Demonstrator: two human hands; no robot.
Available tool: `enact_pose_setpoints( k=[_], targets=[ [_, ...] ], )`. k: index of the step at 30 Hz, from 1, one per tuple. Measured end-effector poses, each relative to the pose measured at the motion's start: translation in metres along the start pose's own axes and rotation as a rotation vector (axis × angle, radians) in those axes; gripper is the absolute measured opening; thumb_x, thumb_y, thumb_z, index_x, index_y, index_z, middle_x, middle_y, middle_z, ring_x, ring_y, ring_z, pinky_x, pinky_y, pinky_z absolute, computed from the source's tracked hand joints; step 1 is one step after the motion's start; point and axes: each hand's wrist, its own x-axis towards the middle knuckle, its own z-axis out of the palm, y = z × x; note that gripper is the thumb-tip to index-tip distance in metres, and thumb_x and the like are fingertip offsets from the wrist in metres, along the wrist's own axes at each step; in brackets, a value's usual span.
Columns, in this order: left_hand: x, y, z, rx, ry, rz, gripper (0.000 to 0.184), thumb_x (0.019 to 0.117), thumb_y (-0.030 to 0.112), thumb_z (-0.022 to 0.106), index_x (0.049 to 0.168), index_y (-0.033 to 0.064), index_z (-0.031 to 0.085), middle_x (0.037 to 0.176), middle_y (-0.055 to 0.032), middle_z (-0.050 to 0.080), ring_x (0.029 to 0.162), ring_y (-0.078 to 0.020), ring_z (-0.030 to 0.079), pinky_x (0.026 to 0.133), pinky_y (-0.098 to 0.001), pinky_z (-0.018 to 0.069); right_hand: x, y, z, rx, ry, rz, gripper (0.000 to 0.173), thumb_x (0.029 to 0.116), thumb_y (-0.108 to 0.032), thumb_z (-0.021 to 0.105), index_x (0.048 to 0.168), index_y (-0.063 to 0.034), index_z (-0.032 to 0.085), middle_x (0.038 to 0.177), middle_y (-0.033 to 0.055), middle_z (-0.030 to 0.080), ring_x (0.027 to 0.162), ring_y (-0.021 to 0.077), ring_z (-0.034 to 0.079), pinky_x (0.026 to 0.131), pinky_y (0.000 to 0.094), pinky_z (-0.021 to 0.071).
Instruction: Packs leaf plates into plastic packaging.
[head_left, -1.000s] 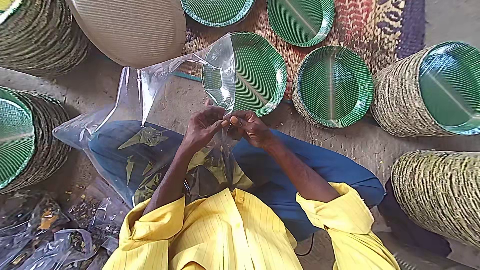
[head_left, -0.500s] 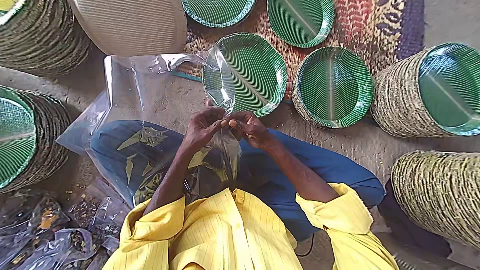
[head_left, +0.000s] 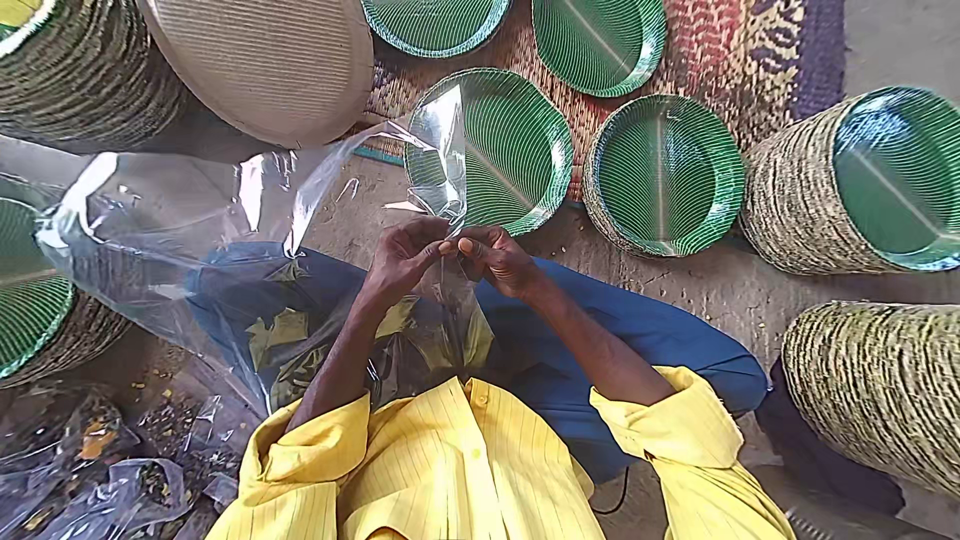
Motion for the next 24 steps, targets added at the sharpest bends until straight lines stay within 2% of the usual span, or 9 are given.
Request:
enact_pose_setpoints(
  k=[8, 16, 24],
  targets=[
    [0.0023, -0.0030, -0.0010, -0.012, 0.010, -0.018, 0.023, 0.0947, 0.004, 0.067, 0.118, 0.0039, 0.067, 0.102, 0.0008, 0.073, 0.090, -0.0070, 0.070, 0.084, -0.0256, 0.0603, 0.0006, 0.0022, -0.0025, 0.008, 0.009, 0.022, 0.021, 0.1030, -0.008, 0.055, 0.104, -0.0064, 0.076, 0.092, 0.0038, 0.076, 0.074, 0.0091, 0.070, 0.069, 0.0263, 0.0610],
    [0.0034, -0.0040, -0.0016, -0.006, -0.003, -0.011, 0.023, 0.0947, 0.006, 0.066, 0.117, 0.0034, 0.068, 0.101, -0.0002, 0.073, 0.088, -0.0080, 0.071, 0.082, -0.0264, 0.0610, -0.0009, 0.0006, -0.0011, 0.023, 0.029, 0.046, 0.023, 0.1037, -0.008, 0.053, 0.104, -0.0067, 0.076, 0.094, 0.0040, 0.076, 0.076, 0.0091, 0.070, 0.070, 0.0267, 0.0613],
    [0.0037, -0.0011, -0.0001, -0.007, -0.021, -0.004, 0.025, 0.0957, 0.002, 0.064, 0.120, 0.0023, 0.067, 0.102, -0.0002, 0.074, 0.089, -0.0071, 0.070, 0.083, -0.0256, 0.0604, -0.0012, -0.0004, -0.0034, 0.024, 0.002, 0.054, 0.025, 0.1040, -0.009, 0.052, 0.104, -0.0089, 0.076, 0.094, 0.0031, 0.076, 0.075, 0.0088, 0.070, 0.070, 0.0267, 0.0613]
  ],
)
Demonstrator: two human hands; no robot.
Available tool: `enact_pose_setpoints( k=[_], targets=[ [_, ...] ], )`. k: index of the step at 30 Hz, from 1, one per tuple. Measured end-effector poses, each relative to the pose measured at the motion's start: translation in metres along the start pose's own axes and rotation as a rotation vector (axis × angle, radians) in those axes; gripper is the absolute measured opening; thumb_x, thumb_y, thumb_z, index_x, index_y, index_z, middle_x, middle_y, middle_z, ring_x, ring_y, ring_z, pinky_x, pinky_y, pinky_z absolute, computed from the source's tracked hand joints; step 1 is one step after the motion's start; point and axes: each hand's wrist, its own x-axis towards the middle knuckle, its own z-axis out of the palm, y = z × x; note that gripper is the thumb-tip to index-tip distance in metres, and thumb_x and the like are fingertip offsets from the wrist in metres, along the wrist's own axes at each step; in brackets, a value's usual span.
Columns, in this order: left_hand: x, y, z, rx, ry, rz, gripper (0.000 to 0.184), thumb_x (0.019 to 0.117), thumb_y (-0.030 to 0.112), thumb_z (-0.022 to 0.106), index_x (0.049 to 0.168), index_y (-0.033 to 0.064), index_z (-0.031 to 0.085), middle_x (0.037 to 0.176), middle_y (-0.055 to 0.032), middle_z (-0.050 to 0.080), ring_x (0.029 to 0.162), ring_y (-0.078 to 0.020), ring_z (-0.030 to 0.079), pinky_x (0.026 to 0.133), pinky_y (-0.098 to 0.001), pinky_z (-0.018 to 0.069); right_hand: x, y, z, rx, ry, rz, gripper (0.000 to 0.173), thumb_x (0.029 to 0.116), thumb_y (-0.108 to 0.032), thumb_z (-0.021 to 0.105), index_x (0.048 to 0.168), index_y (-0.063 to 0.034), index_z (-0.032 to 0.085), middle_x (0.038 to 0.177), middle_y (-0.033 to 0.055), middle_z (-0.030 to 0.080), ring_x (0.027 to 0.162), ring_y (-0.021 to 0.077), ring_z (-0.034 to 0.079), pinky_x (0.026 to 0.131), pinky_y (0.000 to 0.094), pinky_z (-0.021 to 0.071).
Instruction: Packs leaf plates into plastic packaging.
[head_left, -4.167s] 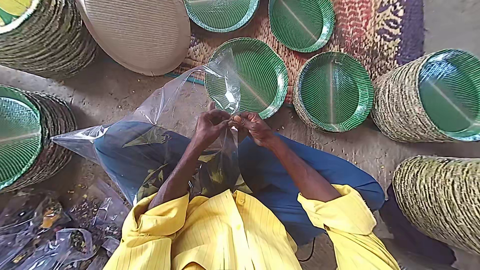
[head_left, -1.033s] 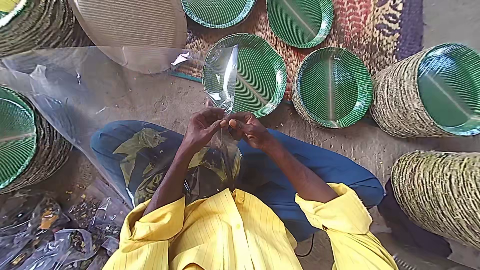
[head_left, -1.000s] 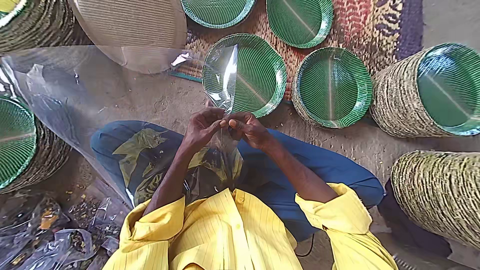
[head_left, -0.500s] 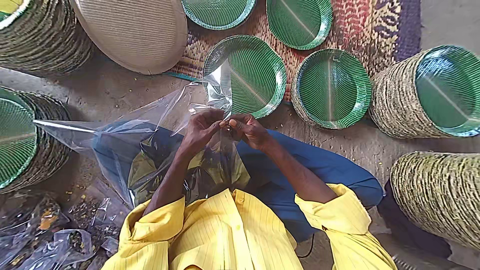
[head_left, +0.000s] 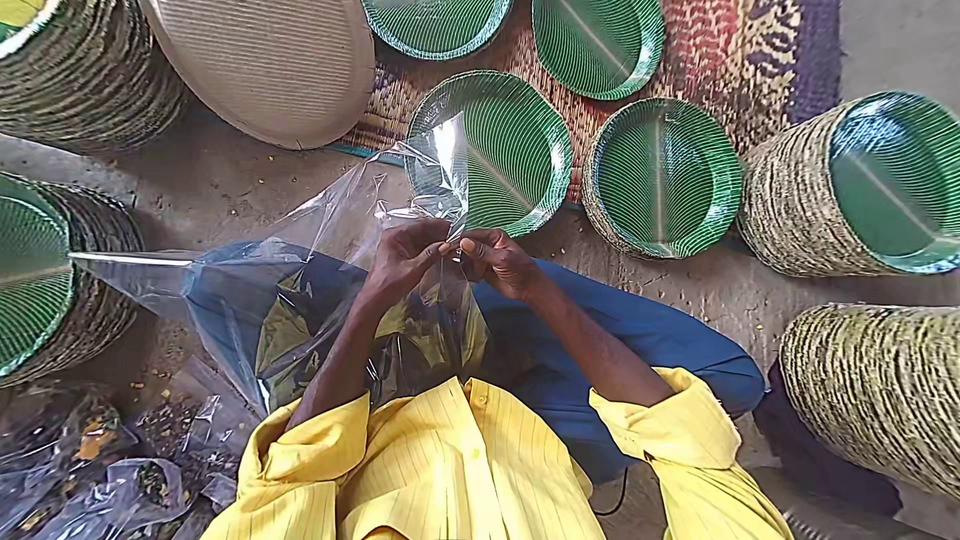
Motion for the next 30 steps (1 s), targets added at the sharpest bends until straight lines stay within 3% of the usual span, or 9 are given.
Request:
enact_pose_setpoints(
  k=[8, 30],
  targets=[
    [-0.0001, -0.0014, -0.0025, -0.026, -0.040, 0.026, 0.025, 0.0963, 0.001, 0.063, 0.121, 0.0024, 0.067, 0.106, -0.0003, 0.073, 0.090, -0.0073, 0.070, 0.083, -0.0250, 0.0605, -0.0001, -0.0011, -0.0034, -0.016, -0.038, 0.004, 0.027, 0.1051, -0.010, 0.049, 0.103, -0.0058, 0.075, 0.098, 0.0056, 0.076, 0.076, 0.0091, 0.070, 0.071, 0.0259, 0.0605],
    [0.0000, -0.0027, -0.0039, -0.045, -0.066, 0.042, 0.025, 0.0955, 0.001, 0.064, 0.120, 0.0031, 0.068, 0.104, 0.0010, 0.074, 0.090, -0.0063, 0.070, 0.084, -0.0244, 0.0603, 0.0002, -0.0012, -0.0017, -0.003, -0.017, 0.029, 0.030, 0.1057, -0.009, 0.046, 0.095, -0.0070, 0.074, 0.087, 0.0030, 0.075, 0.075, 0.0098, 0.071, 0.071, 0.0284, 0.0614]
  ],
)
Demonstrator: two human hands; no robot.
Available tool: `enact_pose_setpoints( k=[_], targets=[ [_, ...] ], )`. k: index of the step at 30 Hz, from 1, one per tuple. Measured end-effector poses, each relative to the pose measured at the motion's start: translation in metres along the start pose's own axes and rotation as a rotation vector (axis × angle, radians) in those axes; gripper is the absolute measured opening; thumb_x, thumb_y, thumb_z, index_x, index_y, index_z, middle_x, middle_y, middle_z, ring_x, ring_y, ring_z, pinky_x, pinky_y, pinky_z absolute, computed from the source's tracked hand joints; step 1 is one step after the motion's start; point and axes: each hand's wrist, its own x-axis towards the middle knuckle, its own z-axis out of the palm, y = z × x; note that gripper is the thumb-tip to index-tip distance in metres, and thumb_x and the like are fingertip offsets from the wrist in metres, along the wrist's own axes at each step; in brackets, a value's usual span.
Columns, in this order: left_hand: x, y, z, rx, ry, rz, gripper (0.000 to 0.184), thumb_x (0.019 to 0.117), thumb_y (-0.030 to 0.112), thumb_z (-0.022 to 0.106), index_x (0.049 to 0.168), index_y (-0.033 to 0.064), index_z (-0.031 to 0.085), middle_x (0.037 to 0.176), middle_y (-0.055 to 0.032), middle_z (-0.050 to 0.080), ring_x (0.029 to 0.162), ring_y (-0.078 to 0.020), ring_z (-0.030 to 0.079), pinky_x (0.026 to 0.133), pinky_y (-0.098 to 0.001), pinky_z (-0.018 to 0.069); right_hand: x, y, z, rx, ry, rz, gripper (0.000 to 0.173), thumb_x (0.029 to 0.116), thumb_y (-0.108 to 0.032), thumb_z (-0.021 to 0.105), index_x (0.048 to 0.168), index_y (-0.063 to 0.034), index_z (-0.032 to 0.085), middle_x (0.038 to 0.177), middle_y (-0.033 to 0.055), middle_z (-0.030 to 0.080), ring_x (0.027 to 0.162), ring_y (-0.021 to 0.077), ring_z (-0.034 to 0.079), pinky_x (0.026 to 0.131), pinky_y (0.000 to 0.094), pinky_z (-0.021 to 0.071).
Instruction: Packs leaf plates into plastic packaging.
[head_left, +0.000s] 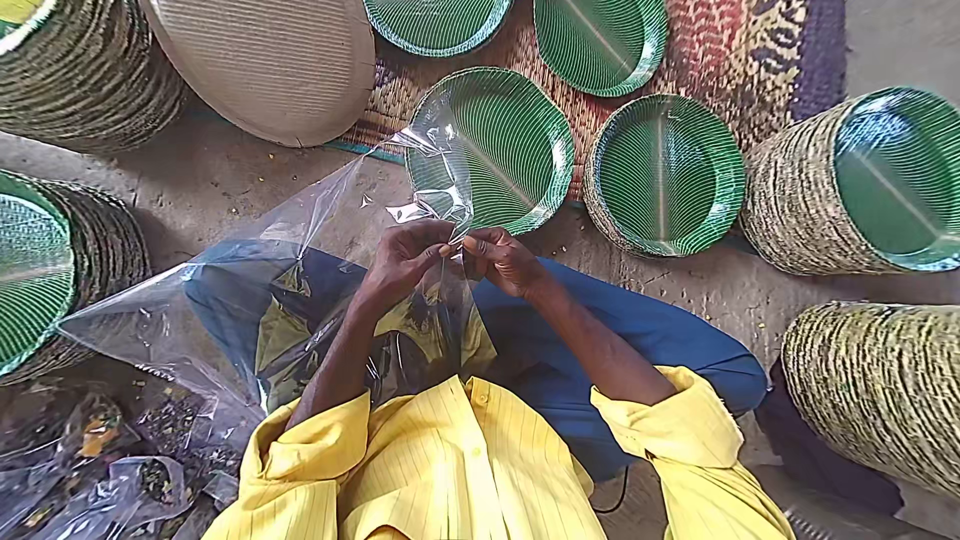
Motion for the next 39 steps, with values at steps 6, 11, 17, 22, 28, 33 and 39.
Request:
enact_pose_setpoints(
  k=[6, 11, 17, 22, 28, 33, 39],
  targets=[
    [-0.0013, 0.0009, -0.0009, 0.010, 0.000, -0.011, 0.024, 0.0952, 0.001, 0.064, 0.119, 0.0011, 0.068, 0.102, -0.0003, 0.074, 0.089, -0.0071, 0.071, 0.083, -0.0245, 0.0604, 0.0006, 0.0013, -0.0016, 0.032, -0.006, 0.020, 0.030, 0.1061, -0.009, 0.046, 0.095, -0.0058, 0.073, 0.090, 0.0055, 0.076, 0.079, 0.0118, 0.073, 0.071, 0.0289, 0.0623],
    [-0.0012, 0.0009, -0.0013, -0.015, -0.016, -0.019, 0.025, 0.0948, 0.000, 0.064, 0.119, 0.0017, 0.068, 0.101, -0.0010, 0.074, 0.087, -0.0081, 0.071, 0.081, -0.0251, 0.0608, 0.0004, 0.0014, -0.0018, 0.023, -0.014, 0.018, 0.030, 0.1056, -0.009, 0.047, 0.093, -0.0063, 0.074, 0.090, 0.0052, 0.076, 0.078, 0.0111, 0.072, 0.071, 0.0282, 0.0619],
    [-0.0014, -0.0003, -0.0021, -0.013, -0.025, -0.029, 0.025, 0.0947, 0.000, 0.064, 0.119, 0.0008, 0.068, 0.101, -0.0022, 0.074, 0.087, -0.0088, 0.071, 0.081, -0.0253, 0.0608, -0.0004, 0.0007, -0.0024, 0.027, -0.015, 0.023, 0.030, 0.1057, -0.009, 0.047, 0.095, -0.0058, 0.074, 0.091, 0.0055, 0.076, 0.078, 0.0112, 0.072, 0.071, 0.0280, 0.0620],
    [-0.0014, 0.0006, -0.0016, -0.007, -0.026, -0.029, 0.025, 0.0944, -0.001, 0.064, 0.119, 0.0012, 0.068, 0.101, -0.0010, 0.074, 0.087, -0.0079, 0.071, 0.081, -0.0249, 0.0607, -0.0016, -0.0015, -0.0020, 0.005, -0.020, 0.026, 0.031, 0.1052, -0.009, 0.046, 0.092, -0.0076, 0.074, 0.088, 0.0041, 0.076, 0.077, 0.0107, 0.072, 0.072, 0.0281, 0.0620],
    [-0.0011, 0.0006, -0.0013, 0.001, -0.031, -0.032, 0.024, 0.0948, 0.001, 0.065, 0.119, 0.0011, 0.068, 0.101, -0.0007, 0.074, 0.089, -0.0077, 0.071, 0.083, -0.0248, 0.0606, -0.0027, -0.0028, -0.0016, -0.067, -0.023, -0.009, 0.031, 0.1047, -0.008, 0.047, 0.088, -0.0095, 0.072, 0.084, 0.0011, 0.075, 0.075, 0.0087, 0.071, 0.070, 0.0274, 0.0617],
    [-0.0012, -0.0007, -0.0017, -0.001, -0.019, -0.057, 0.025, 0.0936, -0.002, 0.064, 0.118, 0.0018, 0.068, 0.102, 0.0004, 0.074, 0.090, -0.0064, 0.070, 0.084, -0.0243, 0.0602, -0.0019, -0.0020, -0.0053, -0.155, -0.032, -0.052, 0.025, 0.1036, -0.005, 0.050, 0.094, -0.0051, 0.073, 0.087, 0.0026, 0.076, 0.078, 0.0104, 0.072, 0.074, 0.0288, 0.0622],
    [-0.0012, -0.0006, -0.0007, -0.005, -0.007, -0.065, 0.025, 0.0942, -0.004, 0.062, 0.118, 0.0010, 0.068, 0.105, 0.0000, 0.074, 0.091, -0.0068, 0.071, 0.085, -0.0245, 0.0603, -0.0021, -0.0012, 0.0003, -0.246, 0.009, -0.154, 0.027, 0.1034, -0.001, 0.050, 0.090, -0.0048, 0.072, 0.080, 0.0006, 0.075, 0.073, 0.0080, 0.071, 0.072, 0.0260, 0.0614]
  ],
)
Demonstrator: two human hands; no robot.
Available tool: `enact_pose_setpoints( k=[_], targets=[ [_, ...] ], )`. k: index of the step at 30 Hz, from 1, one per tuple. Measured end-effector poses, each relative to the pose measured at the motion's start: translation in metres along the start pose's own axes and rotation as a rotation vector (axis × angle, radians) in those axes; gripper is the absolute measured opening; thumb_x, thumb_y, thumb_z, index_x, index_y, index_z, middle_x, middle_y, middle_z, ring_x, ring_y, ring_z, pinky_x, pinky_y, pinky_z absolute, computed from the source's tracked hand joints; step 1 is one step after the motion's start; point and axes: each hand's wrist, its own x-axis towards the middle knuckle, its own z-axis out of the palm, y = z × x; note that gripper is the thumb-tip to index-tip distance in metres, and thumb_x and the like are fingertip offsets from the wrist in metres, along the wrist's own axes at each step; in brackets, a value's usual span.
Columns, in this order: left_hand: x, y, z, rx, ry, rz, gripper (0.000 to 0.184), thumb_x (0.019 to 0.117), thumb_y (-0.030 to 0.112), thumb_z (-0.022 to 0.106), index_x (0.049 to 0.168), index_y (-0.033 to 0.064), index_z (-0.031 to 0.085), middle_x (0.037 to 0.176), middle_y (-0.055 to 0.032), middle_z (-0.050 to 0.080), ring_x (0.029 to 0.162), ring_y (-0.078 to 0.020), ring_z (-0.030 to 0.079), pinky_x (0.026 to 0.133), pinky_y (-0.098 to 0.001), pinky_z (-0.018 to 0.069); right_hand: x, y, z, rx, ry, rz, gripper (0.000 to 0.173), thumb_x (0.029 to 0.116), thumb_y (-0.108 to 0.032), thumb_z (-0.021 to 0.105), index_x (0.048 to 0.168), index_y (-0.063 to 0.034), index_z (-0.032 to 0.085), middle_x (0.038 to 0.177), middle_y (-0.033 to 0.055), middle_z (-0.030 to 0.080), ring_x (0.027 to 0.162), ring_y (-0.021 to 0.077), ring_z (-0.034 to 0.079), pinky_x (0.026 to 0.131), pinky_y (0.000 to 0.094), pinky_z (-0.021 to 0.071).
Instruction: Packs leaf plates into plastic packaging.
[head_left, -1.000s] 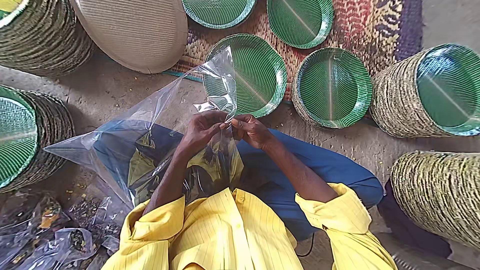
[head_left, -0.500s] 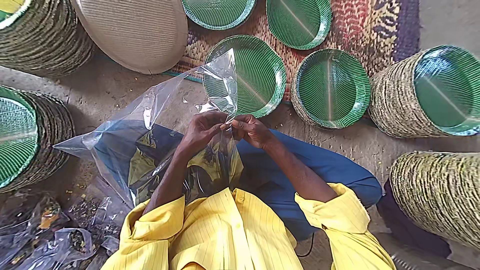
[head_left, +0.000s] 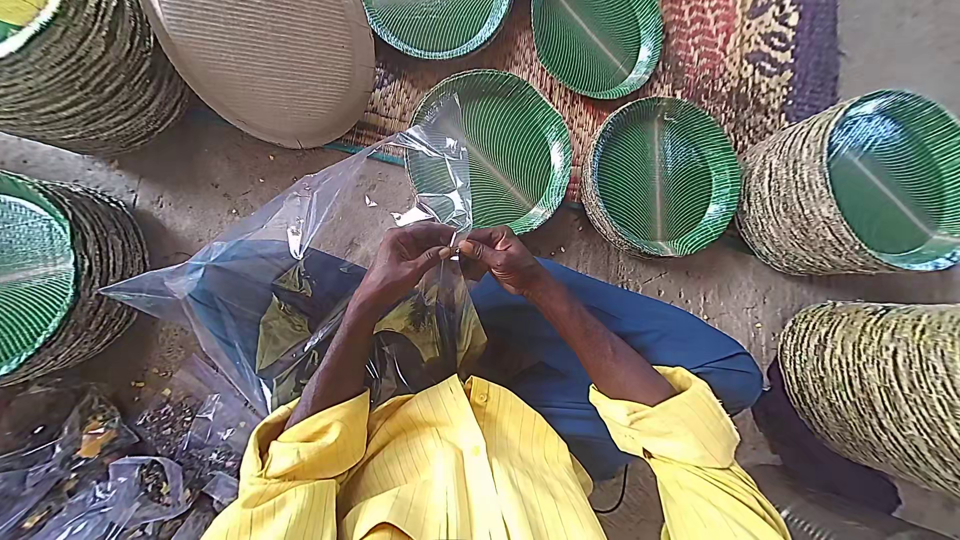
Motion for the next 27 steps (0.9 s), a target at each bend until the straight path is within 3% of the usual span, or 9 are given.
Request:
enact_pose_setpoints(
  k=[6, 12, 19, 27],
  targets=[
    [0.000, 0.001, 0.001, 0.025, 0.008, 0.007, 0.022, 0.0947, -0.001, 0.063, 0.115, 0.0028, 0.069, 0.103, 0.0010, 0.074, 0.090, -0.0058, 0.070, 0.083, -0.0233, 0.0599, 0.000, 0.003, 0.006, -0.051, 0.054, -0.094, 0.025, 0.1017, 0.003, 0.051, 0.088, -0.0050, 0.071, 0.076, -0.0030, 0.072, 0.070, 0.0037, 0.068, 0.069, 0.0218, 0.0595],
    [-0.001, -0.001, 0.002, 0.011, 0.047, 0.005, 0.020, 0.0941, -0.001, 0.064, 0.112, 0.0041, 0.070, 0.099, 0.0019, 0.074, 0.089, -0.0057, 0.070, 0.083, -0.0238, 0.0596, 0.001, 0.007, 0.008, -0.061, 0.068, -0.092, 0.019, 0.1011, 0.001, 0.053, 0.094, -0.0028, 0.070, 0.076, -0.0019, 0.070, 0.067, 0.0036, 0.066, 0.066, 0.0218, 0.0582],
    [-0.003, 0.000, 0.006, 0.022, 0.120, 0.020, 0.022, 0.0905, -0.006, 0.067, 0.109, 0.0062, 0.069, 0.098, 0.0032, 0.074, 0.087, -0.0047, 0.070, 0.082, -0.0232, 0.0601, -0.002, 0.007, 0.013, 0.005, 0.097, 0.010, 0.020, 0.1009, -0.002, 0.052, 0.094, -0.0033, 0.071, 0.075, -0.0001, 0.068, 0.063, 0.0043, 0.063, 0.060, 0.0214, 0.0560],
    [-0.001, -0.002, 0.006, 0.063, 0.158, 0.073, 0.021, 0.0890, -0.008, 0.064, 0.107, 0.0013, 0.068, 0.097, 0.0029, 0.073, 0.087, -0.0040, 0.070, 0.083, -0.0242, 0.0607, -0.001, 0.002, 0.014, 0.031, 0.087, 0.097, 0.018, 0.1019, 0.000, 0.052, 0.096, -0.0008, 0.069, 0.077, 0.0023, 0.072, 0.066, 0.0078, 0.069, 0.065, 0.0245, 0.0606]
  ],
)
